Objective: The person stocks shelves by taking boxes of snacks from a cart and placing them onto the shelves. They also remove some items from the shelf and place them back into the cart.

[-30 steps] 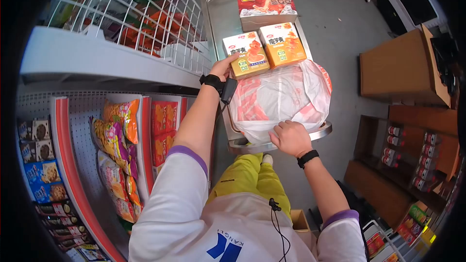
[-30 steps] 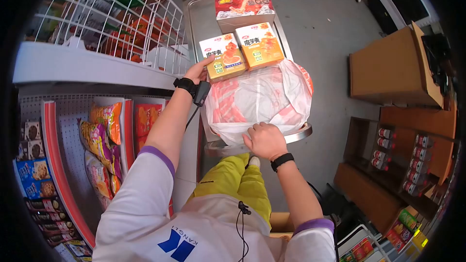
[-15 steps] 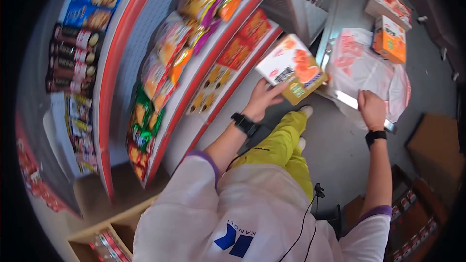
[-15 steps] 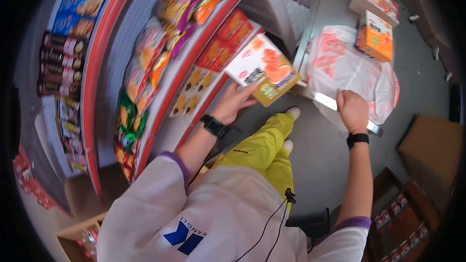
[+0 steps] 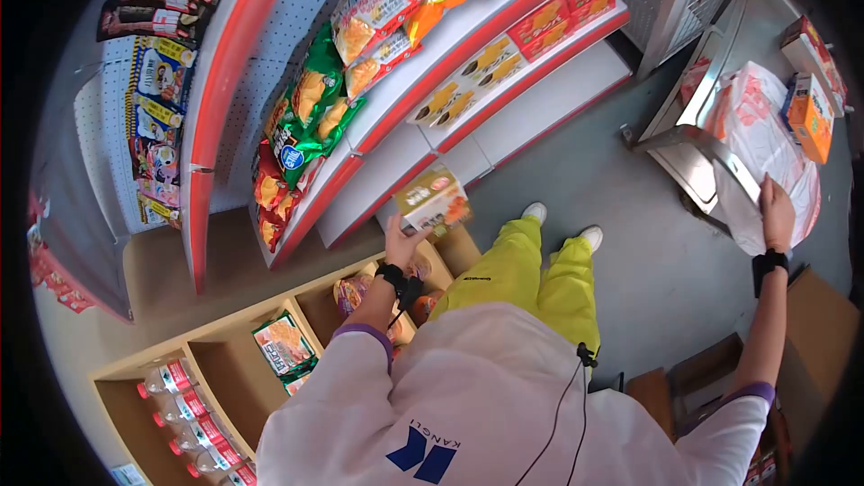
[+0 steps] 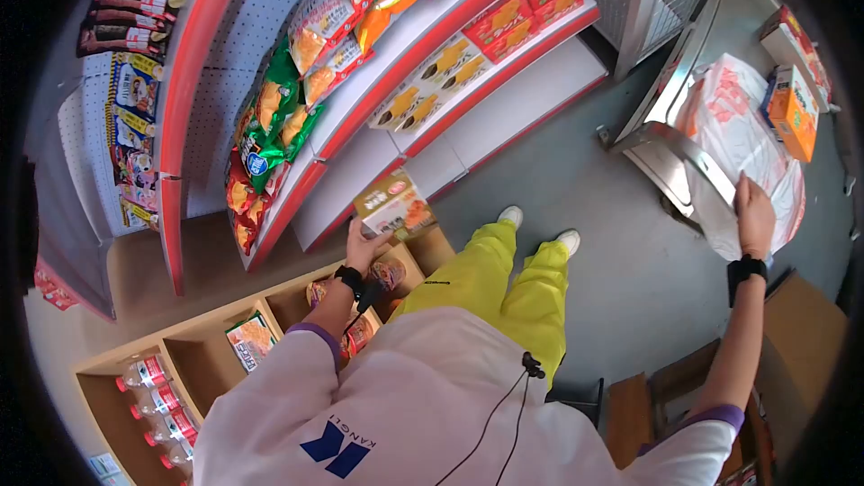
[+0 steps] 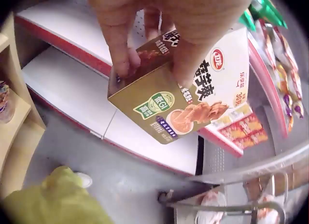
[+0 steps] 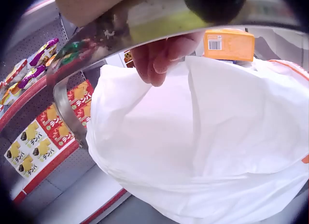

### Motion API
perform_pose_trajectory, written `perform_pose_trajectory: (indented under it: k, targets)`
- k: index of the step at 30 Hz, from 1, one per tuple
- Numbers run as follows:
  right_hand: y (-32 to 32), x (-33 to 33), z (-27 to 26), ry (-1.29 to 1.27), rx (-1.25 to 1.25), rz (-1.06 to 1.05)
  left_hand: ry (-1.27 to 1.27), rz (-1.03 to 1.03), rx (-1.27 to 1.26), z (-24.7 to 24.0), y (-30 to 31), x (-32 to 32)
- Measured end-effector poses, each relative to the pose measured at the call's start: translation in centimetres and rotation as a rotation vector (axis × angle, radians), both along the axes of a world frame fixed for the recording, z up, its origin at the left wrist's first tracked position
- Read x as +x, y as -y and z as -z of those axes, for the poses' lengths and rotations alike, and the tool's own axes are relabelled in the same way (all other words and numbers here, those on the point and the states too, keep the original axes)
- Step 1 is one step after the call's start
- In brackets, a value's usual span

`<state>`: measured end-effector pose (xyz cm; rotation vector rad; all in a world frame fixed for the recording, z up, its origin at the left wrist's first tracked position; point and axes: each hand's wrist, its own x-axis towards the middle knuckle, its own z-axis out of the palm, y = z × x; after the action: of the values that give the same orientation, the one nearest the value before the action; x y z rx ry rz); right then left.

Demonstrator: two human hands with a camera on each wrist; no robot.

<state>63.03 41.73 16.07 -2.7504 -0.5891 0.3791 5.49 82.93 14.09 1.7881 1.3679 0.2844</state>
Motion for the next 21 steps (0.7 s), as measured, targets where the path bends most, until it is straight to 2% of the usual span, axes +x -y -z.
perform_pose_trajectory:
  k: [2,3,4,5,7,9,12,16,21]
  targets:
    - [1.5,1.0,2.1,0.048,0.037,-0.046,0.081,-0.096,0.042,2.9,-3.3,-3.6]
    - [2.4,1.7,3.3,0.095,0.067,-0.089,0.143,-0.188,-0.014,3.6,-4.8,-4.1]
    - [3.1,2.2,4.1,0.066,0.102,-0.044,0.168,-0.228,-0.038,4.0,-6.3,-4.1]
    - [2.6,2.2,3.0,-0.116,-0.032,0.092,0.195,-0.271,-0.06,4.2,-7.7,-3.9]
    - [7.4,5.2,7.3,0.124,-0.061,-0.199,0.245,-0.367,-0.113,5.3,-10.4,-3.2]
    - [8.7,6.3,7.7,0.01,-0.025,-0.093,0.261,-0.319,-0.079,8.0,-13.7,-3.8]
    - [8.5,6.3,6.6,0.049,-0.028,-0.049,0.346,-0.371,-0.163,8.8,-16.4,-1.3]
    - [5.6,4.2,4.2,0.112,-0.066,0.012,0.432,-0.291,-0.188,11.9,-19.4,-0.2]
    - [3.3,2.0,2.7,0.116,-0.083,0.13,0.328,-0.29,-0.28,14.1,-20.9,-0.3]
